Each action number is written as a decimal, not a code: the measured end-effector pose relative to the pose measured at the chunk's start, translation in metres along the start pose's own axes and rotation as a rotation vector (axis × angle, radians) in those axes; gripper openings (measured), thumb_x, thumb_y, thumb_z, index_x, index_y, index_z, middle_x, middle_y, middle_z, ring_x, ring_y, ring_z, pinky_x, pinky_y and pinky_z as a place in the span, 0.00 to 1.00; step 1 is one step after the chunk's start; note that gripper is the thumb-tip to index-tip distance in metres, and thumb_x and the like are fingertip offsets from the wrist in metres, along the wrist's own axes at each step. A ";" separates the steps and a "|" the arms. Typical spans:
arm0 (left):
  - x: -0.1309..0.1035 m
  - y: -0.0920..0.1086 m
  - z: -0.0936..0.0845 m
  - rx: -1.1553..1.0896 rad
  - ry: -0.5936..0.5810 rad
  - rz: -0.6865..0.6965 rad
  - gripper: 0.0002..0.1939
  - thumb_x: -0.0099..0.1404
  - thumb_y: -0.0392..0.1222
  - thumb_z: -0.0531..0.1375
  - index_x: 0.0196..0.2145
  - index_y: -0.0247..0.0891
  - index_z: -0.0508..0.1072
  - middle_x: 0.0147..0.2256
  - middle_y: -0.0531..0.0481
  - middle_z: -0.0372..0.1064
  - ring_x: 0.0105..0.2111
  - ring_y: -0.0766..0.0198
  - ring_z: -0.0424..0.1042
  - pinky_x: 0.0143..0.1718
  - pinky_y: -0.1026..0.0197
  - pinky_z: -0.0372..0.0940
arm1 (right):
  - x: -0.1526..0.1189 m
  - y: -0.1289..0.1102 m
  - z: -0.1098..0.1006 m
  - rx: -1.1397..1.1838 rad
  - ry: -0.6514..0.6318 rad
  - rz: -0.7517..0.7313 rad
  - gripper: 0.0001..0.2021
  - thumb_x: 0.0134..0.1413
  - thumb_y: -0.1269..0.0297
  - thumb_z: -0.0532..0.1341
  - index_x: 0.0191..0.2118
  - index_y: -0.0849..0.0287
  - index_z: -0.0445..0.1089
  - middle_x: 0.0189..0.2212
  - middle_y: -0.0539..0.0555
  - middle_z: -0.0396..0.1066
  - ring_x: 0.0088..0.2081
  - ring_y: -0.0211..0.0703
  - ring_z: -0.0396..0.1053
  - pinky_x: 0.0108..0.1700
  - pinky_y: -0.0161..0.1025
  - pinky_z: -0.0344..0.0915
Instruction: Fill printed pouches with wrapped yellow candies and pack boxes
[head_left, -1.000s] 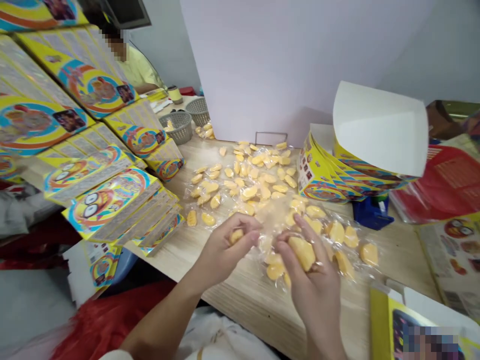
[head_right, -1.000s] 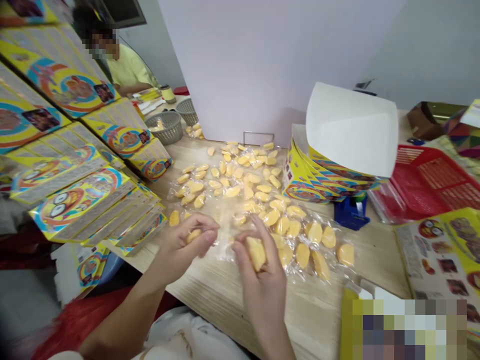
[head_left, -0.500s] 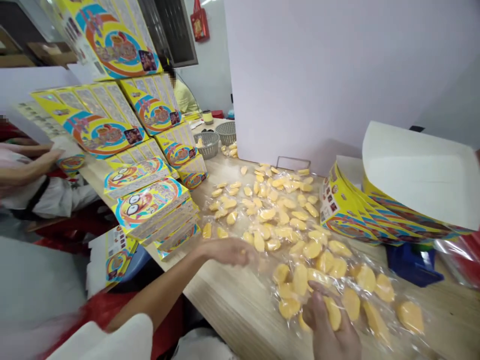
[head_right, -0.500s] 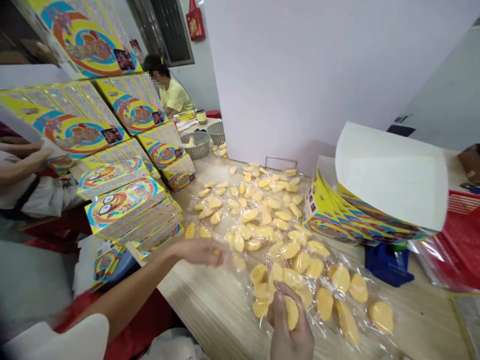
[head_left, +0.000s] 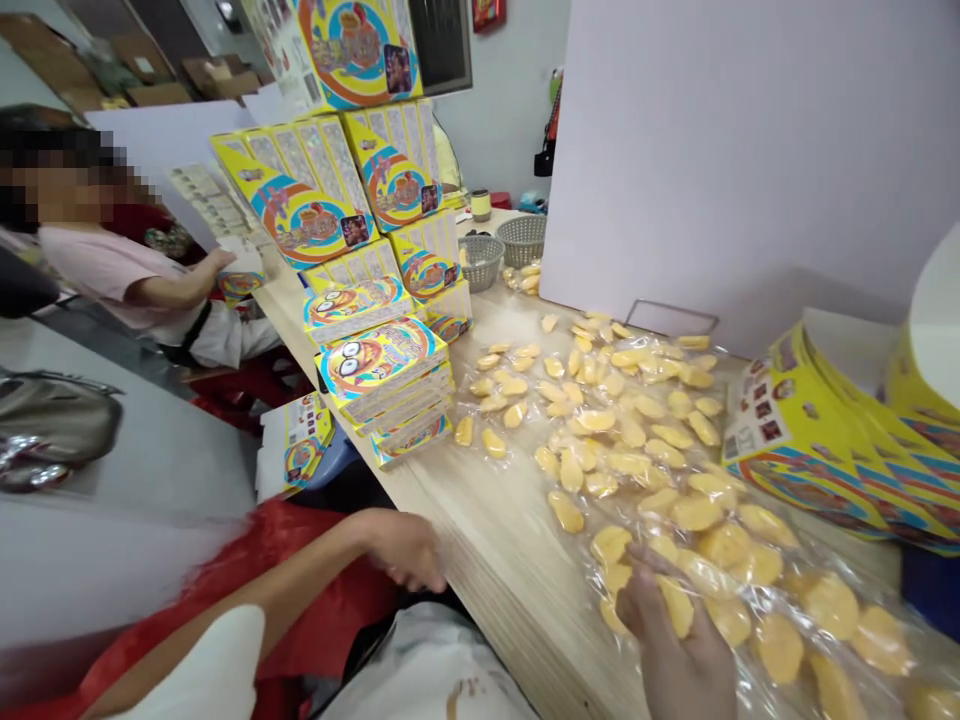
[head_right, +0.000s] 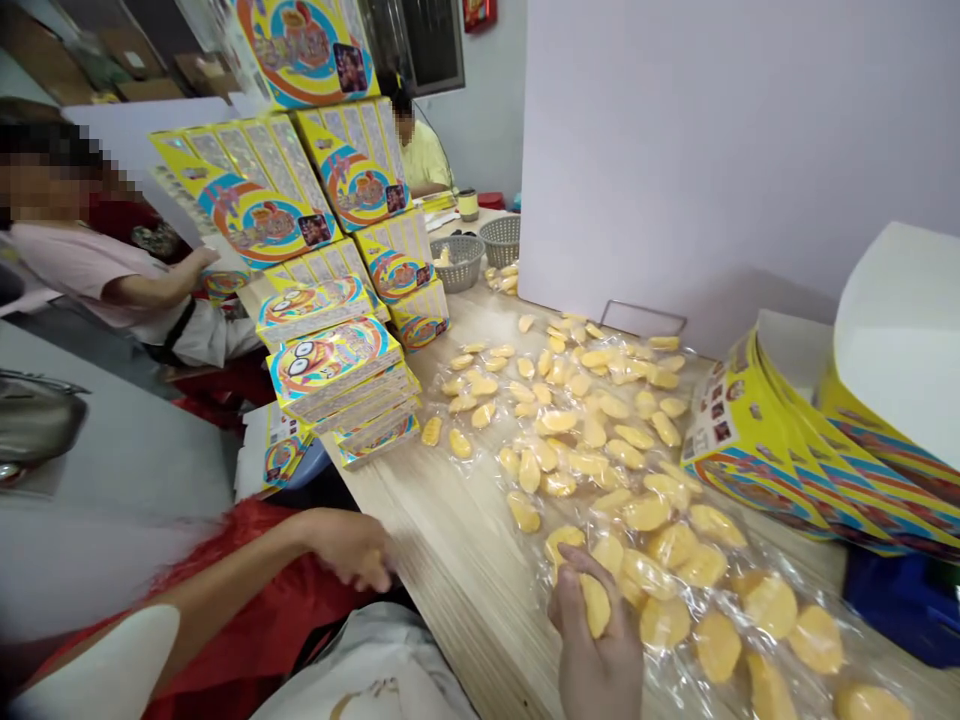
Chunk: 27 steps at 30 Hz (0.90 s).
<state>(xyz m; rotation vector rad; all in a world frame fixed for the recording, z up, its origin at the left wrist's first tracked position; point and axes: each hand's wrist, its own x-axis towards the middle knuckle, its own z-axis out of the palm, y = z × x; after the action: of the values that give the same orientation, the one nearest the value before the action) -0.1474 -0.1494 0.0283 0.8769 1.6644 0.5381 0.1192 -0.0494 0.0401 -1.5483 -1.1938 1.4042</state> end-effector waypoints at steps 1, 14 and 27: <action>0.004 0.018 0.008 -0.055 -0.122 0.014 0.20 0.44 0.58 0.66 0.23 0.37 0.74 0.15 0.53 0.67 0.14 0.65 0.65 0.20 0.63 0.61 | -0.001 0.002 -0.001 0.065 -0.023 -0.006 0.22 0.45 0.46 0.61 0.39 0.60 0.68 0.18 0.47 0.62 0.22 0.40 0.62 0.28 0.39 0.63; 0.018 0.144 0.101 -1.081 -0.615 0.387 0.39 0.52 0.75 0.41 0.24 0.33 0.68 0.09 0.60 0.48 0.07 0.75 0.42 0.08 0.69 0.46 | -0.029 0.007 -0.009 0.570 -0.276 -0.063 0.19 0.55 0.44 0.50 0.33 0.54 0.68 0.22 0.51 0.68 0.26 0.44 0.68 0.33 0.42 0.67; 0.021 0.142 0.117 -0.841 -0.301 0.434 0.33 0.55 0.73 0.43 0.17 0.38 0.57 0.09 0.61 0.43 0.09 0.74 0.44 0.11 0.68 0.44 | -0.026 0.014 -0.010 0.402 -0.104 -0.065 0.13 0.50 0.52 0.58 0.33 0.56 0.70 0.30 0.58 0.73 0.34 0.51 0.71 0.38 0.45 0.67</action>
<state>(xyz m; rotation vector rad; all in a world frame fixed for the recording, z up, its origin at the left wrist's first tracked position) 0.0012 -0.0554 0.0882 0.6279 0.8262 1.2223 0.1320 -0.0774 0.0372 -1.1604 -0.9380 1.5827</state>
